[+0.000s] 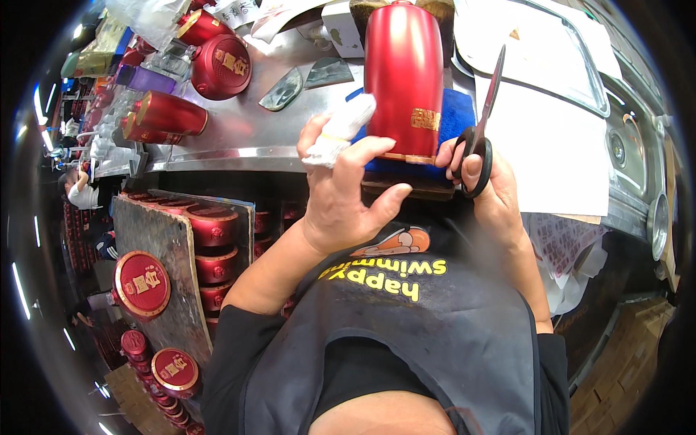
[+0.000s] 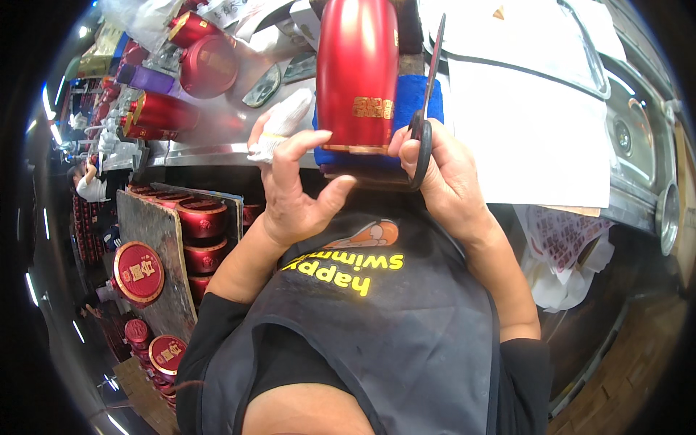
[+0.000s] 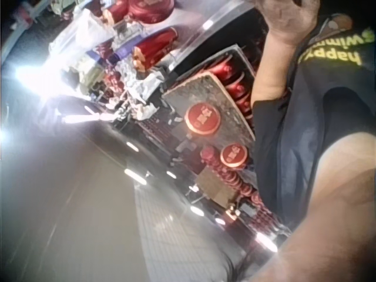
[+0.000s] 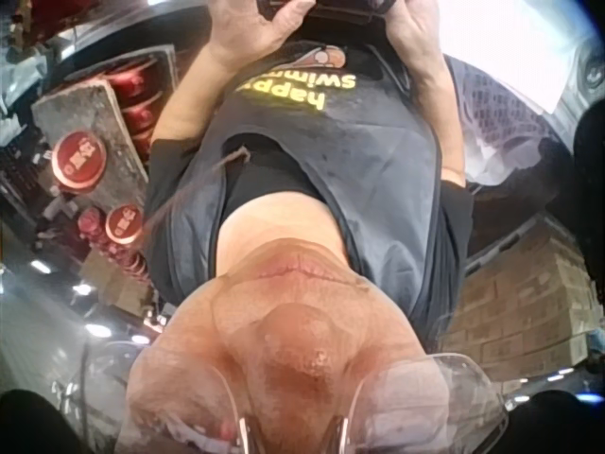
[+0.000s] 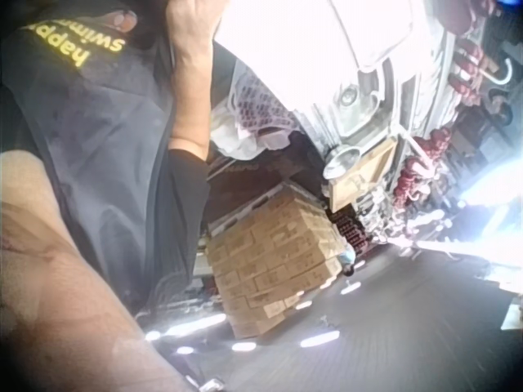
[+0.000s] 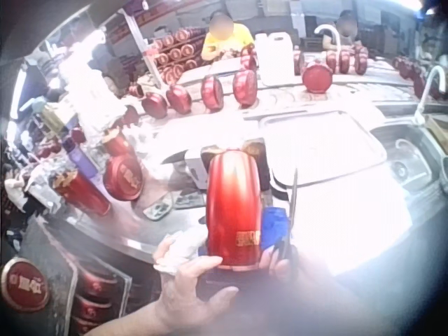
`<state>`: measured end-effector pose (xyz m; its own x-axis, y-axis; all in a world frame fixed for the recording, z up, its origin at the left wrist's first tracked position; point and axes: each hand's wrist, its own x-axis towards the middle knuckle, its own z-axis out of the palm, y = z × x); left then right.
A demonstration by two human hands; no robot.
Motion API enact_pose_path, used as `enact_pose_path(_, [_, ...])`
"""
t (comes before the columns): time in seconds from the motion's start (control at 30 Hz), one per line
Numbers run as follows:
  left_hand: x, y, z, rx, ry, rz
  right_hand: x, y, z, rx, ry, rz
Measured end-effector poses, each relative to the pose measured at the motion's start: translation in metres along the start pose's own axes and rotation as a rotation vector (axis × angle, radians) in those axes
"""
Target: The person applies gold labels to red cylindrical containers on a stainless steel workbench. They peel backing from each label, align and smooth it onto the container, and trim excess with scissors. The person handles multiple containers one at a time, placing finished units aside.
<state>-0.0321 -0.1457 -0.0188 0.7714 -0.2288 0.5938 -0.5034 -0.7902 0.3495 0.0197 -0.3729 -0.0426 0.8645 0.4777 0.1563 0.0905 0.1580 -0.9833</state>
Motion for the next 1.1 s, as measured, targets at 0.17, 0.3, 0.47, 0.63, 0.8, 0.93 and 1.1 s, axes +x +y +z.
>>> enact_pose_path(0.17, [0.014, 0.004, 0.009, -0.074, 0.020, -0.075, 0.000, -0.001, 0.000, -0.025, 0.014, -0.061])
enact_pose_path(0.3, [0.010, 0.000, 0.009, -0.183, -0.011, -0.134, -0.001, 0.000, 0.000, 0.036, 0.025, -0.086])
enact_pose_path(0.47, [0.006, -0.005, 0.010, -0.448, -0.075, -0.294, -0.002, 0.002, -0.001, 0.075, 0.051, -0.136])
enact_pose_path(0.63, [0.008, -0.003, 0.016, -0.575, -0.070, -0.341, -0.003, 0.000, -0.002, 0.000, 0.047, -0.295])
enact_pose_path(0.8, [0.009, -0.002, 0.020, -0.570, -0.035, -0.352, -0.006, 0.001, -0.002, 0.022, -0.006, -0.243])
enact_pose_path(0.93, [0.010, -0.002, 0.022, -0.627, -0.045, -0.356, -0.005, 0.005, -0.002, 0.007, 0.013, -0.263])
enact_pose_path(1.1, [0.010, -0.002, 0.022, -0.601, -0.062, -0.386, -0.006, 0.005, -0.003, -0.012, 0.019, -0.256])
